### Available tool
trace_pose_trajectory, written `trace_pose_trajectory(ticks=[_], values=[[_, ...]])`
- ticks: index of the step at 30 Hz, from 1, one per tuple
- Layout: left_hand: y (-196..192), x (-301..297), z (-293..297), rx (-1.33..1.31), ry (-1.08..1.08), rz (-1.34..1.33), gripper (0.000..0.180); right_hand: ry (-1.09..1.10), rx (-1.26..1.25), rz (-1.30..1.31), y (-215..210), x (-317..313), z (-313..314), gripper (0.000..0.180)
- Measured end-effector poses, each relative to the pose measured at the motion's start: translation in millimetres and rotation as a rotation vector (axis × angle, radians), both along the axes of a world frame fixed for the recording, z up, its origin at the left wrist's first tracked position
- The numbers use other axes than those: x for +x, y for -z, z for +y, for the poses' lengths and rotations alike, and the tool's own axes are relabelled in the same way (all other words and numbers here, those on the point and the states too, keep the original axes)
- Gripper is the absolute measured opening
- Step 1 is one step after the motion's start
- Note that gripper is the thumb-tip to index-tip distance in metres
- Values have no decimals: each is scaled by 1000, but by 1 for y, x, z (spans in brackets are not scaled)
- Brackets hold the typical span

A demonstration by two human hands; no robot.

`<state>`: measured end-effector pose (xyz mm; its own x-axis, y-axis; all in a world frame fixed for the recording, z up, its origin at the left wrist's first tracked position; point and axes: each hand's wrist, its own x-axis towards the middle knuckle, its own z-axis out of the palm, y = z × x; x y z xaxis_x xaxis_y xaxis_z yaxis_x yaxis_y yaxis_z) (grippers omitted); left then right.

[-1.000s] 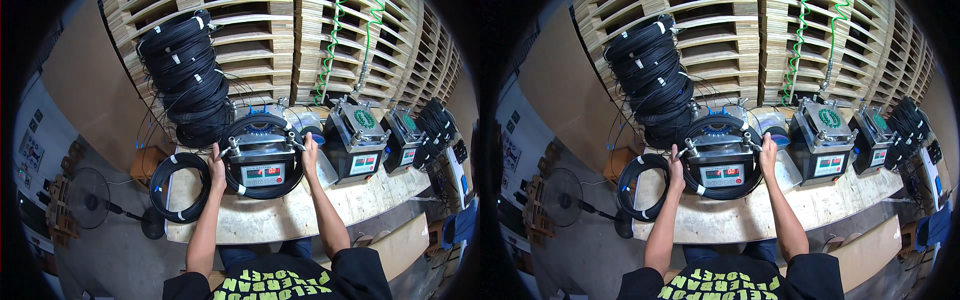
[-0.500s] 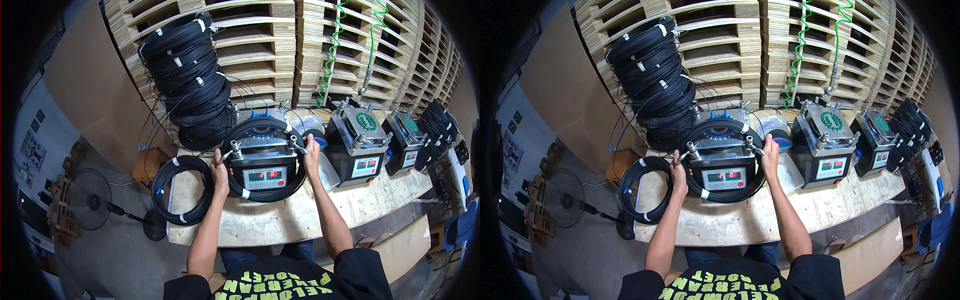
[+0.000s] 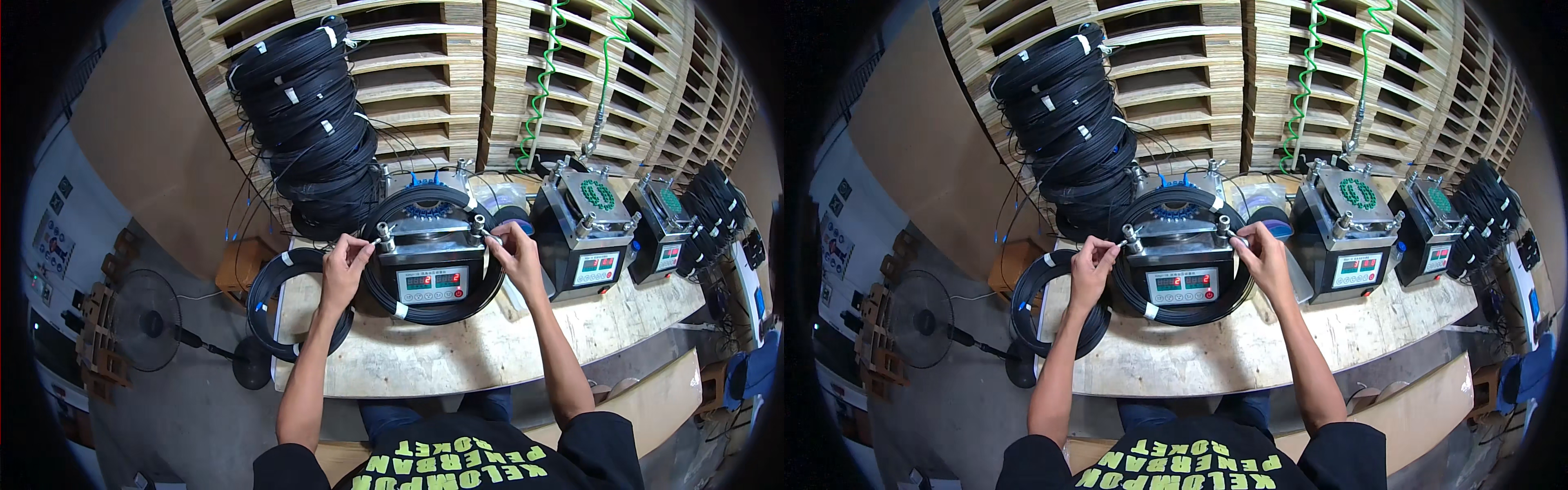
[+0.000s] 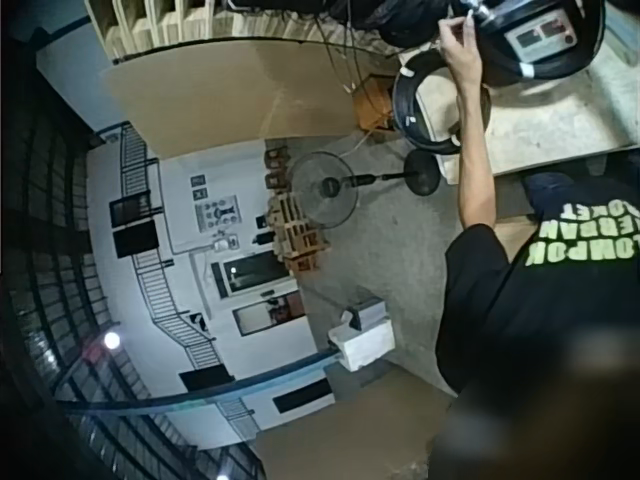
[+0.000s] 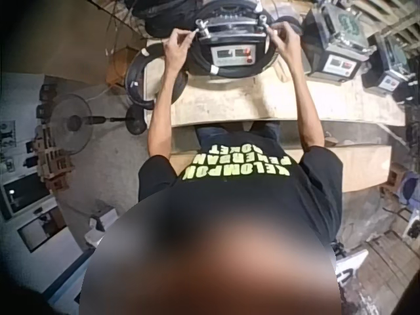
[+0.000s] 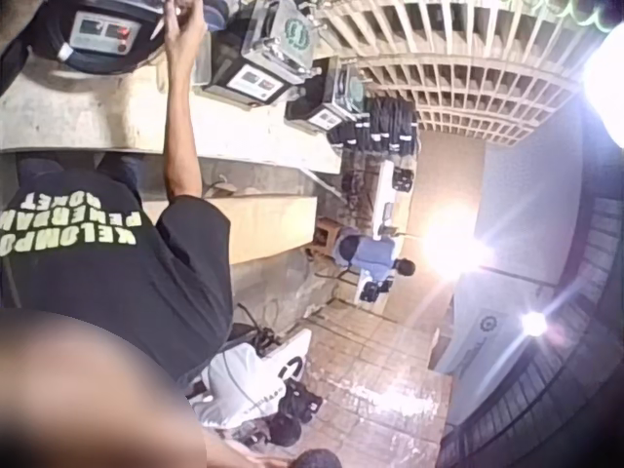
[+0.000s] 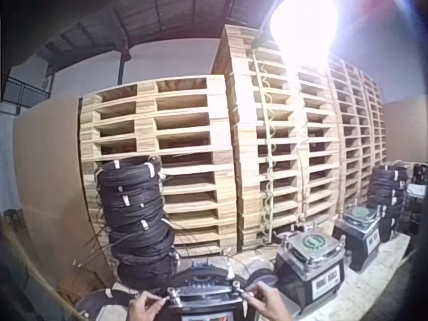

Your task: Insert cable ends into a machine for terminal processing and monitor the cycle.

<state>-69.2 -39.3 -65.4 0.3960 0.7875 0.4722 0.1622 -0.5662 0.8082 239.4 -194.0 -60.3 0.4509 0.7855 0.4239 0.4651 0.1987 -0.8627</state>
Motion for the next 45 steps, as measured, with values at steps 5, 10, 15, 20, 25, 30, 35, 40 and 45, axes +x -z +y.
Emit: trace_pose_trajectory(ticks=[5, 10, 15, 20, 25, 30, 35, 40, 45], values=[[-16, -1, -1, 186, 28, 165, 21, -27, 6, 73, 8, 10, 4, 19], [-21, -10, 12, 637, 109, 252, 18, -77, -84, 264, -1, 5, 4, 17], [-51, -17, 30, -128, 335, 325, 19, -148, -160, 216, -7, 23, -2, 22], [-46, -30, 103, -336, 256, 223, 31, -144, -111, 347, -2, 78, 28, 37], [-38, 6, 154, -626, 319, -28, 37, -109, -191, 286, -6, 110, 102, 29], [-28, 62, 192, -758, 242, -54, 46, -251, -332, 288, -14, 142, 167, 38], [-10, 84, 222, -735, 264, -11, 34, -403, -473, 292, -18, 132, 204, 43], [13, 95, 229, -740, 401, -237, 21, -515, -409, 431, 3, 143, 219, 29], [35, 101, 234, -743, 467, -417, 19, -585, -334, 538, 9, 143, 222, 34]])
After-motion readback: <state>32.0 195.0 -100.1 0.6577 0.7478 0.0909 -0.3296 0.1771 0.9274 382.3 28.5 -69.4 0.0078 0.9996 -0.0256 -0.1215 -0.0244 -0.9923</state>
